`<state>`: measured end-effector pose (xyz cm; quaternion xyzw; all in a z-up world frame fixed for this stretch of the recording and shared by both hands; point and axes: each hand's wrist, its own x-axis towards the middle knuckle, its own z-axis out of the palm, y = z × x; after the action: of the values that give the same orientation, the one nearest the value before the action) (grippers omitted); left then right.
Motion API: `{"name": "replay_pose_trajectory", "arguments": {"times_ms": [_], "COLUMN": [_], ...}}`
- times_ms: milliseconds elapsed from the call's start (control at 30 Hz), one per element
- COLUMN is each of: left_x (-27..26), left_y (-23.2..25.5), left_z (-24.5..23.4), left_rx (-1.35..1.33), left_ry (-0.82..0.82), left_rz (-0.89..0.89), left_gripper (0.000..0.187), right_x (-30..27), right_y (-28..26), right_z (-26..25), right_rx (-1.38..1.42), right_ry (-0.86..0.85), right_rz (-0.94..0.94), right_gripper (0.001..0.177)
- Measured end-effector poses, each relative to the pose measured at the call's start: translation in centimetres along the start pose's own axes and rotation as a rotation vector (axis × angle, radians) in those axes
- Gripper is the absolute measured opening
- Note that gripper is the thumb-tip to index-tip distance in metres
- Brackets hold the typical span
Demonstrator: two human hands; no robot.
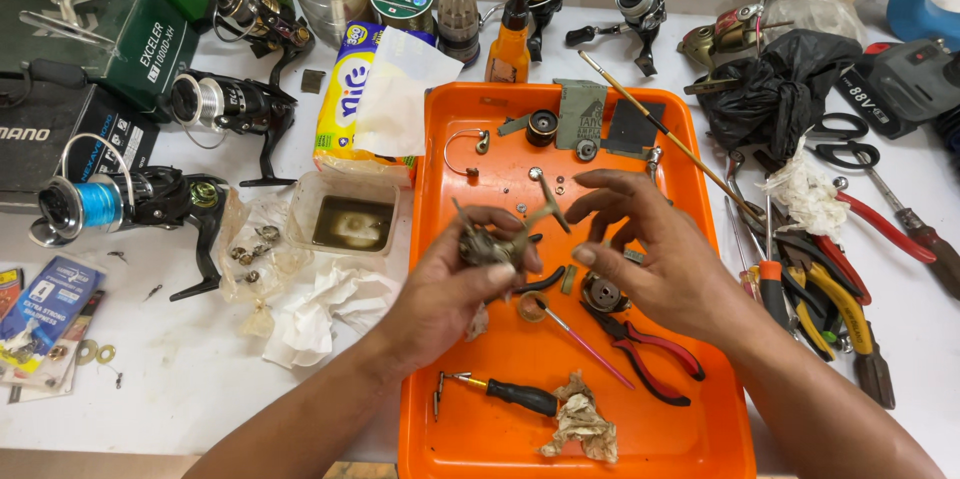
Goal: The person disassembles a fishing reel, removes the handle and side plate, and uses a screwdriver to loosen screws. They place small parts on an orange tray and continue to manipulate the reel body and components.
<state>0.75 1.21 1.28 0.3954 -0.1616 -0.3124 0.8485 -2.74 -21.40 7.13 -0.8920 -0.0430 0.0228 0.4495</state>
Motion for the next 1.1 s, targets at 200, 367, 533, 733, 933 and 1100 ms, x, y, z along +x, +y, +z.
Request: {"name": "replay_pose_trajectory", "arguments": {"times_ms": [200, 367, 533, 733, 933, 1100], "left_x": [0.0, -0.5, -1.0, -1.0, -0.9, -0.6], "left_y": [2.4, 4.2, 4.7, 4.5, 3.8, 3.8], "left_z": [-0.6, 0.0, 0.1, 0.6, 0.3, 0.2], "left_rx": [-0.020, 0.004, 0.023, 0.047, 0.059, 0.077], "left_ry": [0.107, 0.185, 0.230, 0.259, 0.273, 0.276], "left_rz": [0.257, 0.334, 0.376, 0.308, 0.305, 0.282], "left_gripper": [0.032, 0.029, 0.029, 0.025, 0.026, 0.026], "right_x": [0.0, 1.8, 4.3, 5.3, 4.8, 3.8], "right_y": [0.2, 2.7, 3.1, 2.6, 5.9, 9.2], "right_z": [1.0, 0.7, -1.6, -4.7, -4.5, -4.5], "right_rx": [-0.306, -0.639, -1.010, -1.136, -1.267, -1.322], "right_ry": [-0.028, -0.108, -0.226, -0.338, -0.491, -0.363], "right_rz": [-0.300, -0.328, 0.022, 0.422, 0.400, 0.064], "right_gripper": [0.013, 0.014, 0.024, 0.028, 0.033, 0.015]}}
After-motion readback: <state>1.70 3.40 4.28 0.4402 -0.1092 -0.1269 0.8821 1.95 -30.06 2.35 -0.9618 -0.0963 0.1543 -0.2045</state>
